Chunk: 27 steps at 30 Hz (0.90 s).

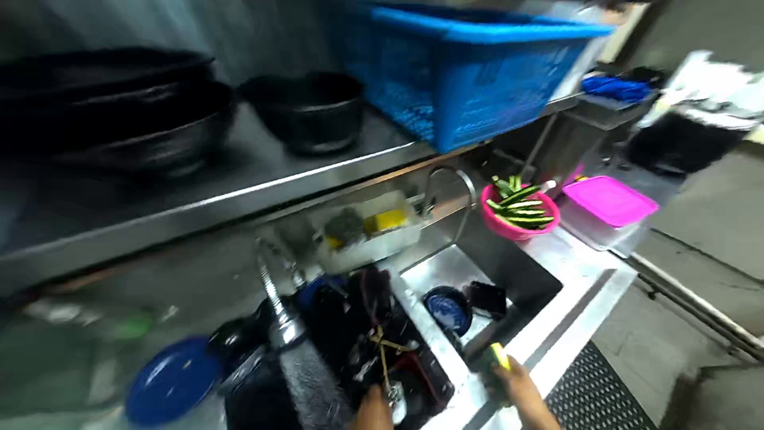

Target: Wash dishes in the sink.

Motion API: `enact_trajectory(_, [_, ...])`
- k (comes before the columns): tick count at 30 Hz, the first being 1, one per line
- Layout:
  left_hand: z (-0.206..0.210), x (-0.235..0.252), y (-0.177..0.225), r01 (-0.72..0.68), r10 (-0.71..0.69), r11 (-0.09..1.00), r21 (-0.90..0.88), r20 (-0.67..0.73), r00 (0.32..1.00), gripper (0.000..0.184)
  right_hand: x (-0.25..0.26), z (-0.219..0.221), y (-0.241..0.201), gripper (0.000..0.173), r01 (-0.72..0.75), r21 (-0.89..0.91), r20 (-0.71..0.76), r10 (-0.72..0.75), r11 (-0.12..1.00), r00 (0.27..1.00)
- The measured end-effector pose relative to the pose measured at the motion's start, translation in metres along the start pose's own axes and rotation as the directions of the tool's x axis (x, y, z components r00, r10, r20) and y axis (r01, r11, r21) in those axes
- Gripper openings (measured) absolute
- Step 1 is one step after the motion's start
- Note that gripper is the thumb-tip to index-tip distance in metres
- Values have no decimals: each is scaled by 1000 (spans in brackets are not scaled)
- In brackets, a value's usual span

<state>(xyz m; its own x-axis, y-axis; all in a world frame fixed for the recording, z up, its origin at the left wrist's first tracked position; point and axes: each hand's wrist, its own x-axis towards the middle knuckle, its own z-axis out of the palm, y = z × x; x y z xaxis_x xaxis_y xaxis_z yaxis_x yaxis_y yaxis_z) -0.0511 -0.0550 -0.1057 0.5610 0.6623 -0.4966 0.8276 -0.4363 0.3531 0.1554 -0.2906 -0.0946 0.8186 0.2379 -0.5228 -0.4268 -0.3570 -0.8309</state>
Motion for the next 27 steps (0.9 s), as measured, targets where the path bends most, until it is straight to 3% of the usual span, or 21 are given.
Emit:
enact_trajectory(2, [1, -1, 7, -33, 34, 999, 19, -83, 996, 49, -12, -4, -6, 34, 34, -46, 15, -33, 998, 999])
enact_trajectory(5, [9, 12, 11, -247, 254, 967, 60, -211, 944, 57, -22, 0, -18, 34, 63, -120, 11, -62, 991, 998])
enact_trajectory(8, [17, 23, 16, -371, 395, 918, 139, -240, 887, 50, -27, 10, -28, 36, 76, -165, 17, -74, 983, 997])
enact_trajectory(12, [11, 27, 14, -403, 419, 906, 131, -127, 899, 50, -34, 22, -39, 42, 137, -248, 81, -121, 959, 989])
enact_trajectory(14, [12, 27, 15, -485, 506, 862, 148, -189, 842, 44, -34, 27, -41, 43, 167, -289, 113, -140, 943, 984])
enact_trajectory(16, [13, 26, 22, -532, 558, 828, 179, -152, 816, 45, -36, 30, -41, 42, 172, -311, 141, -133, 935, 981])
enact_trajectory(20, [9, 32, 27, -505, 520, 846, 171, -50, 853, 31, -41, 35, -45, 43, 183, -337, 164, -133, 924, 977])
enact_trajectory(24, [-2, 32, 14, -475, 495, 862, 178, -96, 863, 24, -44, 31, -48, 45, 230, -374, 185, -171, 899, 968])
enact_trajectory(27, [-6, 27, -5, -565, 610, 788, 246, -188, 770, 18, -44, 27, -46, 45, 243, -377, 180, -187, 894, 966])
